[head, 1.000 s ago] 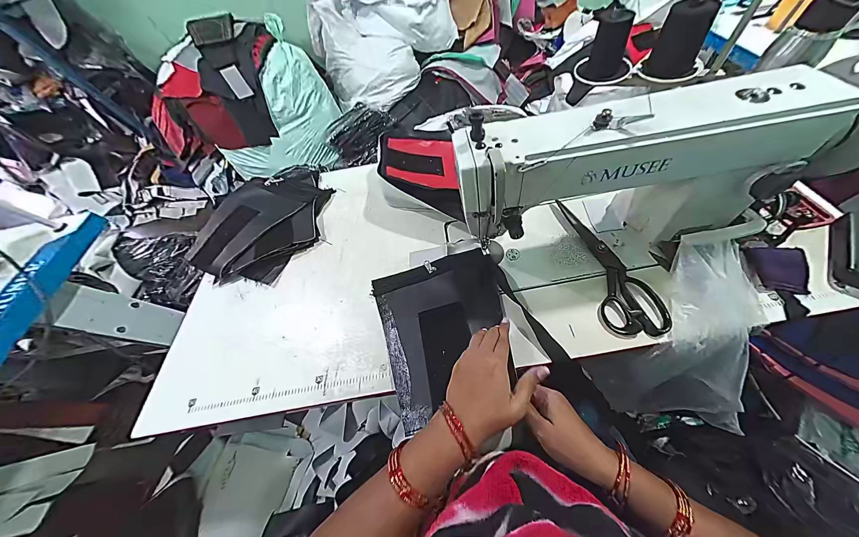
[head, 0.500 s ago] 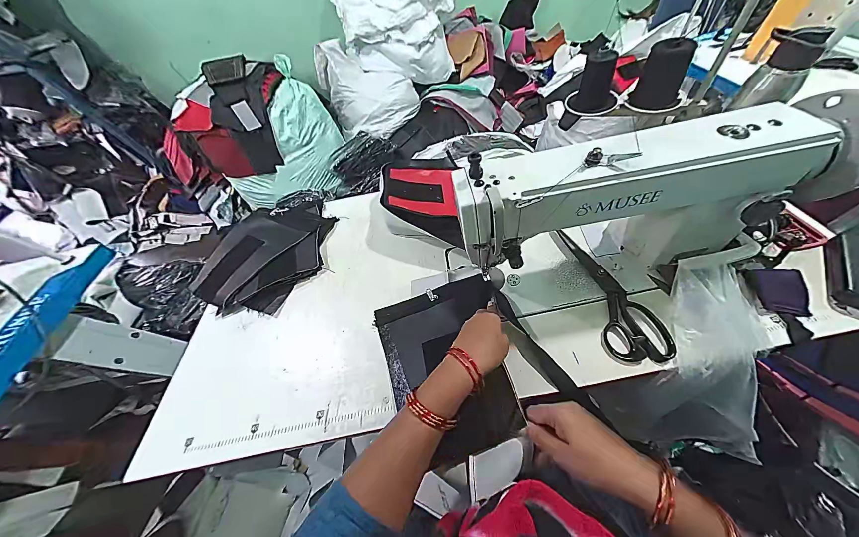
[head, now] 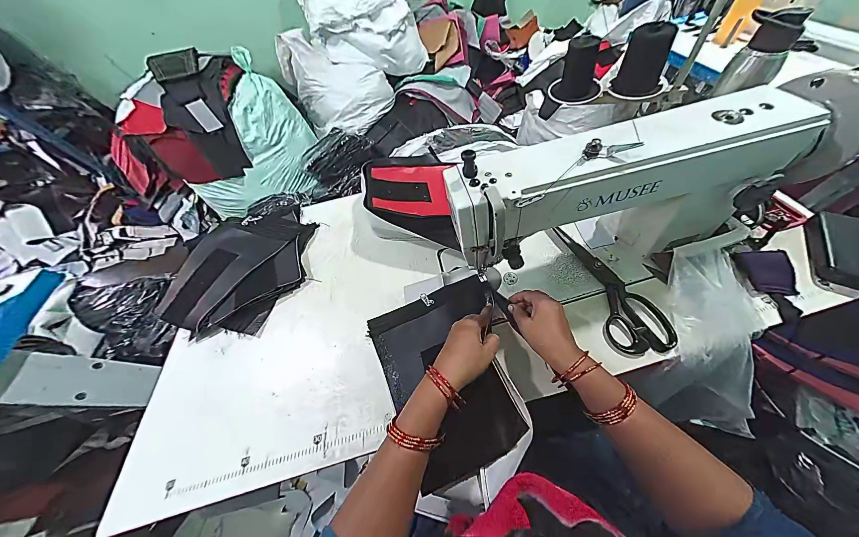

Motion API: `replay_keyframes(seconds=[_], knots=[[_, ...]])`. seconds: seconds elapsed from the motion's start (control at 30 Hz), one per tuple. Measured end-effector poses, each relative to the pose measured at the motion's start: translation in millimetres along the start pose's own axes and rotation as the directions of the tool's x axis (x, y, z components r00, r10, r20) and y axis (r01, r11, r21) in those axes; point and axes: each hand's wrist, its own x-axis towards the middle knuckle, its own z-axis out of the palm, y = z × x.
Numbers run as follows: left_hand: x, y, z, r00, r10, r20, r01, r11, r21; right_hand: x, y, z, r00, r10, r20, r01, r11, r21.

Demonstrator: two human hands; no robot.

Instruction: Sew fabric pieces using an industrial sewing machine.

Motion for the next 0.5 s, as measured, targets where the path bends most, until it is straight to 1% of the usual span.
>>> replay_keyframes(seconds=[0.1, 0.17, 0.33, 0.5], knots=[[0.6, -2.4, 1.3, 1.0, 0.012, -0.018, -0.013, 1.0, -0.023, -3.5, 0.6, -0.6, 0.999, 0.025, 0.045, -0.027, 0.999, 0.043], [0.6, -4.4, 3.1, 0.999, 0.023, -0.04, -0.025, 0.999, -0.044, -7.6, -0.9, 4.4, 0.996, 0.033, 0.081, -0.042, 0.994, 0.106], [0.4, -6.3, 4.6, 0.998, 0.031, -0.055, -0.035, 0.997, -0.064, -14.6, -3.1, 13.9, 0.995, 0.013, 0.098, -0.04, 0.96, 0.276], [3.0, 1.5, 5.9, 0.999, -0.001, -0.033, 0.001, 1.0, 0.005, -12.2, 4.3, 14.0, 0.995, 0.0, 0.098, -0.036, 0.929, 0.369]])
